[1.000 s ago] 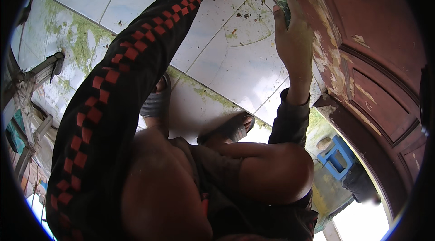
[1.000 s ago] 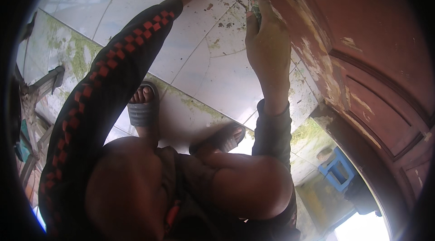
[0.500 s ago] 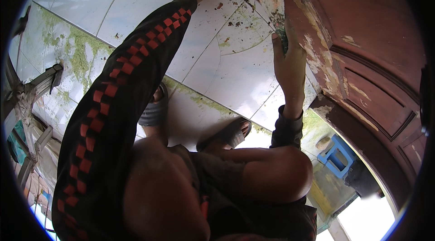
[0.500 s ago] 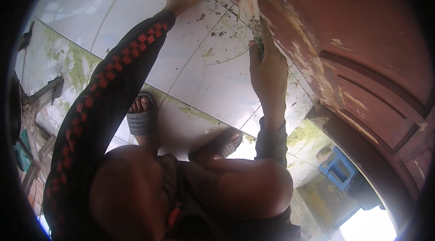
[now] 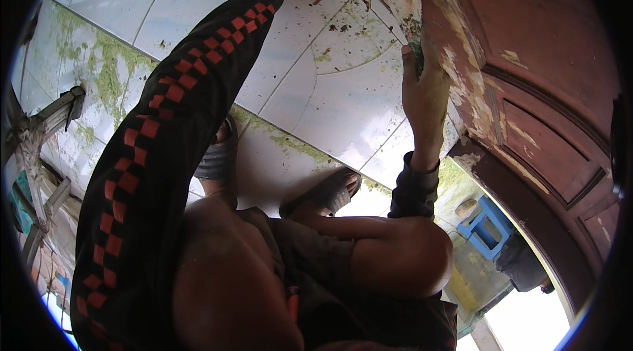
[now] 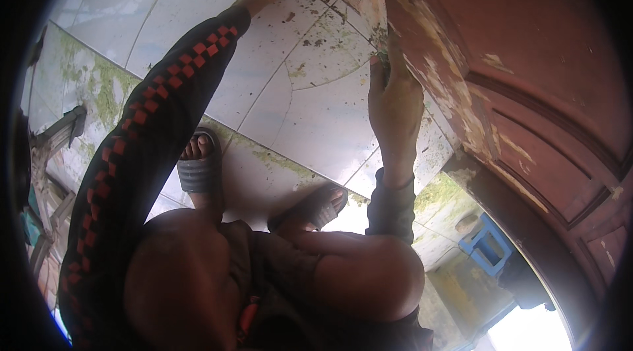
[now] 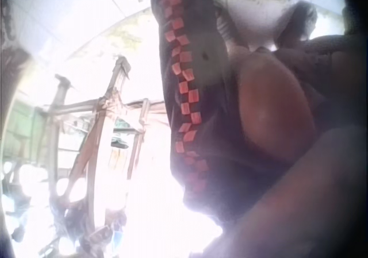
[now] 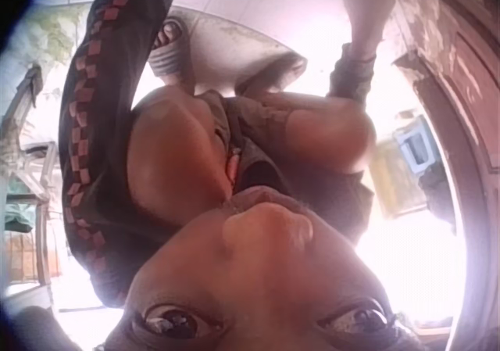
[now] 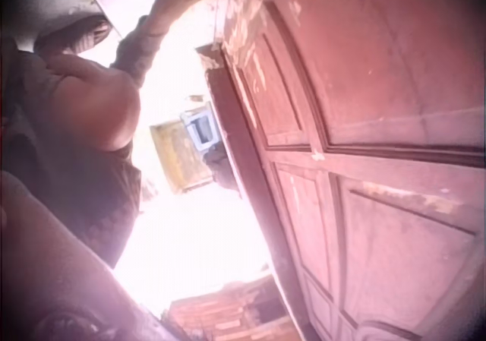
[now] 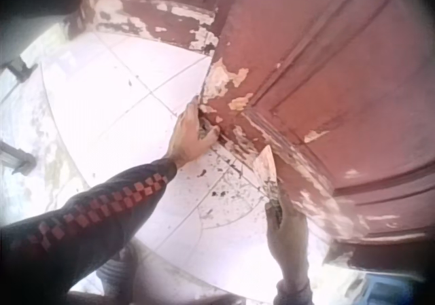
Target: The person scrapes old paint and debris from the lower edge of a reddish-brown door using a metal scraper. They work while sitting on the tiled floor, repeatedly removing flakes and wiping the surface.
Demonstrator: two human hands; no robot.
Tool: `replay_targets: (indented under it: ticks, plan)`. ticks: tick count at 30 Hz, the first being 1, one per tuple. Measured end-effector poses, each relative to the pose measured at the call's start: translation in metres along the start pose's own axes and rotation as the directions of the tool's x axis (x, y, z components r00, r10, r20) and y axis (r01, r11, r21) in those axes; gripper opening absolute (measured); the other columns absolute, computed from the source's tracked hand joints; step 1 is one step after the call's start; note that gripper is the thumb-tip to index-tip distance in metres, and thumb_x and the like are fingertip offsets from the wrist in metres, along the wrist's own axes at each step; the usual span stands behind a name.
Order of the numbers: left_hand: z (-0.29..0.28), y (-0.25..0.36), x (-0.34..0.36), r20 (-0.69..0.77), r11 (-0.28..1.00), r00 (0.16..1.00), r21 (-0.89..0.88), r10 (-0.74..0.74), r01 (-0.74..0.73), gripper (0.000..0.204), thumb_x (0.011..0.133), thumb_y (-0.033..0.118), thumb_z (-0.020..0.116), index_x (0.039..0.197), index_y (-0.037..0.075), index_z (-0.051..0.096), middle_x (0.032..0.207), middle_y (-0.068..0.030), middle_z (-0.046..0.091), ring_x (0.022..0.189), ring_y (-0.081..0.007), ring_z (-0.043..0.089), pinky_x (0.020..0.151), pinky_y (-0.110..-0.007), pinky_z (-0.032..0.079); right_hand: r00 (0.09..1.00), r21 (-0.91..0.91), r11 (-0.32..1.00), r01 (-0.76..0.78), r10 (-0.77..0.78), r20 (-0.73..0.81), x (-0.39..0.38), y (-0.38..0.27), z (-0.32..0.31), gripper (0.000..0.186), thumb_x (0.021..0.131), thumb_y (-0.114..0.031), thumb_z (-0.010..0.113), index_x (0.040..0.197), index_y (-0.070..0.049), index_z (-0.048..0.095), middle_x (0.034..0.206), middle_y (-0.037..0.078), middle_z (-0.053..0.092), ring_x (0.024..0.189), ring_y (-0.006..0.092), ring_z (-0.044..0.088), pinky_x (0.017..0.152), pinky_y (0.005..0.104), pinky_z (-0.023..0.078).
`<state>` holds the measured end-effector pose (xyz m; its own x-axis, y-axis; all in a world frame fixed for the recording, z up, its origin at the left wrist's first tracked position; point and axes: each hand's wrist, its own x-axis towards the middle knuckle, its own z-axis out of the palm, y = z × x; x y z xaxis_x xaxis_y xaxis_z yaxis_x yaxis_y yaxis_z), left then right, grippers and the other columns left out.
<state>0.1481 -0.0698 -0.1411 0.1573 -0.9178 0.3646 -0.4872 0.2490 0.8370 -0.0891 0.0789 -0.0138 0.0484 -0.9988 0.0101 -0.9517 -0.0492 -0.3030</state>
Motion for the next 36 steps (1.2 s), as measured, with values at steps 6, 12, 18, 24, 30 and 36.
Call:
replay_targets:
  ticks: [6,12,18,24,30,36]
  plan:
    - [0.004,0.001,-0.001,-0.055,0.999,0.997,-0.004,0.054,-0.054,0.086,0.083,0.026,0.073,0.149,-0.012,0.032,0.126,-0.0332,0.057,0.117,-0.0468,0.058,0.102,-0.05,0.047,0.998,0.078,0.996,-0.043,0.039,0.047,0.007,-0.021,0.004,0.047,0.104,-0.02,0.057,0.149,-0.008,0.051,0.095,0.024,0.074,0.086,0.039,0.074,0.073,0.0474,0.058]
    - [0.0,-0.001,-0.003,0.037,0.999,0.999,-0.033,-0.007,0.008,0.087,0.083,0.026,0.073,0.15,-0.013,0.032,0.13,-0.0343,0.055,0.12,-0.0479,0.056,0.103,-0.05,0.046,0.999,0.048,0.998,-0.039,0.039,0.01,-0.002,-0.011,0.007,0.049,0.105,-0.018,0.054,0.152,-0.009,0.046,0.098,0.024,0.074,0.087,0.0404,0.074,0.073,0.0498,0.057]
    - [0.004,-0.003,-0.002,-0.045,1.0,0.999,0.015,0.009,-0.009,0.086,0.084,0.026,0.073,0.148,-0.015,0.031,0.127,-0.0333,0.057,0.118,-0.047,0.057,0.102,-0.049,0.047,0.99,0.022,0.993,-0.113,0.111,0.093,0.002,-0.031,-0.001,0.049,0.104,-0.017,0.054,0.152,-0.007,0.046,0.102,0.025,0.074,0.089,0.0414,0.074,0.076,0.0484,0.058]
    - [0.003,0.006,0.0,0.038,0.999,0.998,-0.019,-0.042,0.043,0.087,0.083,0.026,0.073,0.149,-0.014,0.031,0.127,-0.0325,0.058,0.119,-0.0462,0.058,0.102,-0.049,0.048,0.997,0.052,0.996,-0.07,0.068,0.039,0.0,-0.021,0.002,0.05,0.104,-0.015,0.055,0.153,-0.006,0.045,0.091,0.023,0.074,0.082,0.0383,0.074,0.07,0.0465,0.057]
    - [-0.002,0.01,-0.002,-0.082,0.99,0.989,0.073,0.123,-0.117,0.086,0.083,0.026,0.073,0.148,-0.013,0.032,0.128,-0.0321,0.058,0.119,-0.0457,0.058,0.102,-0.05,0.047,0.999,0.066,0.998,-0.02,0.018,0.037,-0.003,-0.017,-0.004,0.051,0.104,-0.016,0.055,0.152,-0.005,0.045,0.087,0.024,0.072,0.079,0.0394,0.074,0.065,0.0462,0.057]
    - [0.002,0.0,0.0,-0.052,0.998,0.998,0.053,0.034,-0.032,0.086,0.084,0.025,0.072,0.15,-0.012,0.03,0.132,-0.0349,0.055,0.121,-0.0474,0.057,0.104,-0.05,0.047,0.998,0.139,0.989,-0.047,0.04,0.051,0.001,-0.023,0.003,0.05,0.104,-0.017,0.055,0.152,-0.005,0.046,0.085,0.024,0.072,0.078,0.0382,0.074,0.066,0.0469,0.056]
